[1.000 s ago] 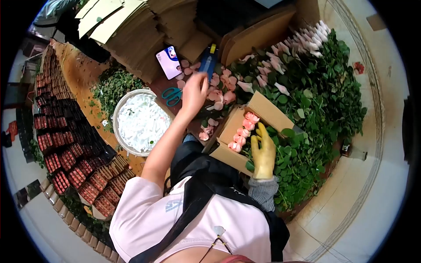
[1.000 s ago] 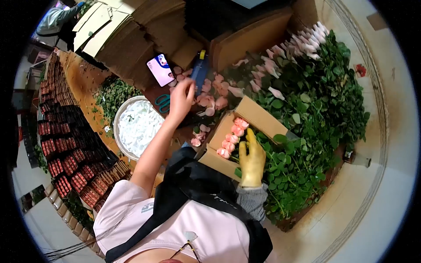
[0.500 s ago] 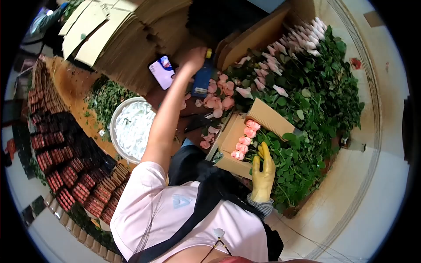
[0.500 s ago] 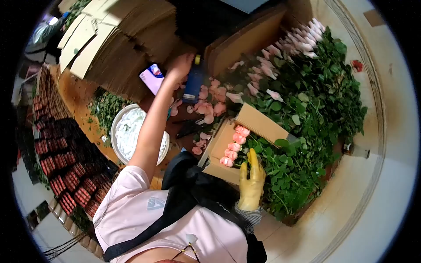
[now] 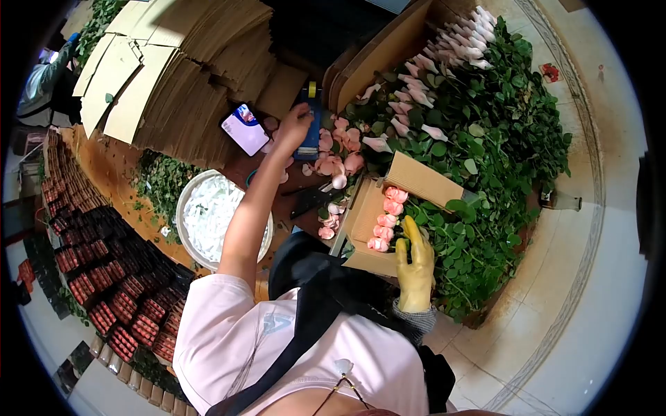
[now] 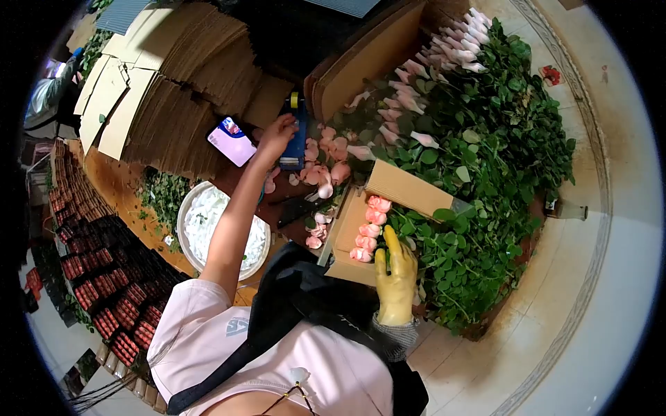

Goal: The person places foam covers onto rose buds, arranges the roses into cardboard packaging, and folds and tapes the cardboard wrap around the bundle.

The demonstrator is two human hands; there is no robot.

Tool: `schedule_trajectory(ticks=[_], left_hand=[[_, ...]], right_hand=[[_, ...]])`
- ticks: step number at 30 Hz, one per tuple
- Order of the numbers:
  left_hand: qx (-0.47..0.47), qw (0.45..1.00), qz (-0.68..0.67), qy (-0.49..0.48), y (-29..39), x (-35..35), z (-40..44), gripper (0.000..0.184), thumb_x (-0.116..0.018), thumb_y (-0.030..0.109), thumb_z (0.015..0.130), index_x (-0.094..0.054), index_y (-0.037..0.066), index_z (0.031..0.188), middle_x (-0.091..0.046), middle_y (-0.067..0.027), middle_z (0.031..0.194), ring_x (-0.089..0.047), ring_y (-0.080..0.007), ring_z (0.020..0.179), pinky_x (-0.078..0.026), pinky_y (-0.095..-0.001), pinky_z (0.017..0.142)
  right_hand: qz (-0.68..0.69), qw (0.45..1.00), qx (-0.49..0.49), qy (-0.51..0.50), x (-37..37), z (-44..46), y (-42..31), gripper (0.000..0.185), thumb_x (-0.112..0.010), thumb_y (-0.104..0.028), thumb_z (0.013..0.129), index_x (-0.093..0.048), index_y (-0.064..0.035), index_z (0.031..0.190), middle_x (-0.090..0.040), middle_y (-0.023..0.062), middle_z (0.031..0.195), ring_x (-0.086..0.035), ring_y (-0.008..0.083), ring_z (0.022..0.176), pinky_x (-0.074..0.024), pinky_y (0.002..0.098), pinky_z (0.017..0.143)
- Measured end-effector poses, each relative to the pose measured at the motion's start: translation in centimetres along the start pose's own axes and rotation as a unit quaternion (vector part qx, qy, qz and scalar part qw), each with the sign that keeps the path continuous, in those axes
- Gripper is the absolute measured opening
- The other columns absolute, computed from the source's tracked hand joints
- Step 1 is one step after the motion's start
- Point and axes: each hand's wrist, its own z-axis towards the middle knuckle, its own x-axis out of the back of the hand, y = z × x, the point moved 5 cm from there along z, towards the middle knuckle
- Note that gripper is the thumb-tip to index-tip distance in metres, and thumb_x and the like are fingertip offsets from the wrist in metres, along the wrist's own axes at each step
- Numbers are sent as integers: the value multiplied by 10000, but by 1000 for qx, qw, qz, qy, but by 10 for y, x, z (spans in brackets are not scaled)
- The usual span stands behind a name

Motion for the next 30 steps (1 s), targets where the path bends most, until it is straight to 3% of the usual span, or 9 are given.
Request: schedule_trajectory(ticks=[2,4,7,11,14,19,23,26,30], left_hand=[[-38,998,17,43,3,0,0,441,-610,245,1000,-570,-19,1352,-690,-146,1221,-674,-236,1016,-526,-348,867],[55,993,101,-26,4,-1,-1,533,-644,268,977,-514,-16,1408,-709,-138,1149,-678,-214,973,-526,-350,857],[53,991,70,-104,-6,4,1,616,-663,276,960,-446,4,1468,-727,-137,1045,-680,-208,915,-530,-350,821],[1,997,62,-46,-13,12,2,651,-644,286,972,-399,22,1514,-729,-136,951,-669,-201,850,-532,-338,780],[57,988,39,-137,-7,2,5,721,-627,346,956,-356,1,1528,-746,-152,930,-709,-244,850,-546,-366,777],[95,939,298,-145,-25,-21,30,953,-541,540,958,-39,63,1613,-656,-295,1226,-659,-445,1066,-502,-511,941],[94,936,316,-121,-28,-31,39,915,-532,446,1007,8,8,1603,-577,-323,1348,-637,-437,1107,-512,-484,900],[40,964,264,-13,-11,-23,34,586,-554,429,973,-478,43,1408,-683,-265,1151,-668,-425,1032,-516,-507,892],[-10,964,266,-13,30,6,0,387,-633,368,934,-663,27,1116,-712,-218,1028,-692,-367,942,-529,-461,836]], right_hand=[[8,1000,3,-9,-4,1,2,518,-632,34,906,-546,-44,1411,-658,205,1260,-661,307,1122,-513,384,969],[10,1000,-11,-3,-4,0,1,517,-635,30,902,-550,-42,1407,-660,204,1257,-661,308,1122,-515,385,966],[-1,1000,-2,0,-1,1,-3,514,-638,23,900,-553,-41,1403,-666,210,1244,-660,318,1126,-517,392,964],[11,1000,-10,-8,-4,2,1,499,-635,13,902,-559,-39,1393,-673,210,1230,-659,332,1123,-520,400,955],[-7,1000,22,12,-2,7,-8,419,-652,-30,891,-614,-19,1308,-687,211,1118,-651,389,1002,-517,457,887],[-7,999,47,-3,-3,10,-10,407,-652,-66,899,-609,-12,1301,-682,221,1113,-645,396,999,-509,470,891],[-2,999,43,1,-4,6,1,426,-653,-65,894,-603,-23,1315,-682,210,1108,-642,388,1007,-505,474,903],[-30,999,31,-3,1,6,2,444,-659,-44,879,-602,-34,1320,-682,204,1075,-640,385,991,-507,466,895],[-22,999,29,6,7,10,8,454,-668,-27,866,-606,-40,1316,-678,203,1045,-637,384,967,-508,460,878]])
